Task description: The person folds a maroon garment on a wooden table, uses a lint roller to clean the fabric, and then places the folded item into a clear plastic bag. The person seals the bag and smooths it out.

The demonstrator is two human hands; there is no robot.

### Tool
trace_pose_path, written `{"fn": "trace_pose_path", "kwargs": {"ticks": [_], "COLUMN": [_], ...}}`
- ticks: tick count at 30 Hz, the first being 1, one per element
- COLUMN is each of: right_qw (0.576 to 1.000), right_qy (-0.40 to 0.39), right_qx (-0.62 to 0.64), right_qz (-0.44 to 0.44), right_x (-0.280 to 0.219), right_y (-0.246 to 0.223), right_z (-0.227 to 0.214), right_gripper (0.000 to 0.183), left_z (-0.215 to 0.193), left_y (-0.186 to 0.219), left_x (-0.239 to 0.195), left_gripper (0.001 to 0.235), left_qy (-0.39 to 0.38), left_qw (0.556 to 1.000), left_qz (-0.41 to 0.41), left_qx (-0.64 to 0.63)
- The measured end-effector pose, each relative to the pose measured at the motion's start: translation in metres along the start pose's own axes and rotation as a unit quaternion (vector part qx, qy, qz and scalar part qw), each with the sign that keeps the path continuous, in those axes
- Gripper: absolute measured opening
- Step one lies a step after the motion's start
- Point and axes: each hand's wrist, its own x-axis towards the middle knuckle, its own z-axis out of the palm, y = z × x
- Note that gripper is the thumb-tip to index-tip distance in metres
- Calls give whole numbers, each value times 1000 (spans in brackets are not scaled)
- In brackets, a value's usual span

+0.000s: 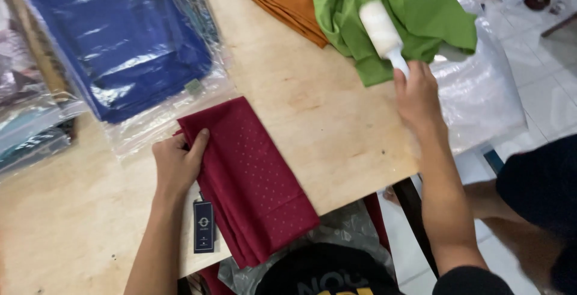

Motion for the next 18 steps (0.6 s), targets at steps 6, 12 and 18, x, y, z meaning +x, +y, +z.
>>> {"fn": "trace_pose_path", "kwargs": {"ticks": [6, 12, 18], "right_qw": [998, 974, 949], "right_qy": [-56, 25, -63], "right_qx": [-7, -79, -267], "right_qz": [17, 209, 155], "right_x": [10, 18, -20], "right_y": [-27, 16, 92], "right_z": [22, -59, -28], "right_gripper": [45, 39, 33], "left_z": [0, -4, -4], "left_y": [-5, 17, 13], "left_x": [-1, -4, -2], "left_gripper": [51, 55, 53], "left_qy": [0, -11, -12], "left_qw": [1000, 1000, 999], "left_qz": [0, -2, 19], "left_qx": [-5, 19, 45]}}
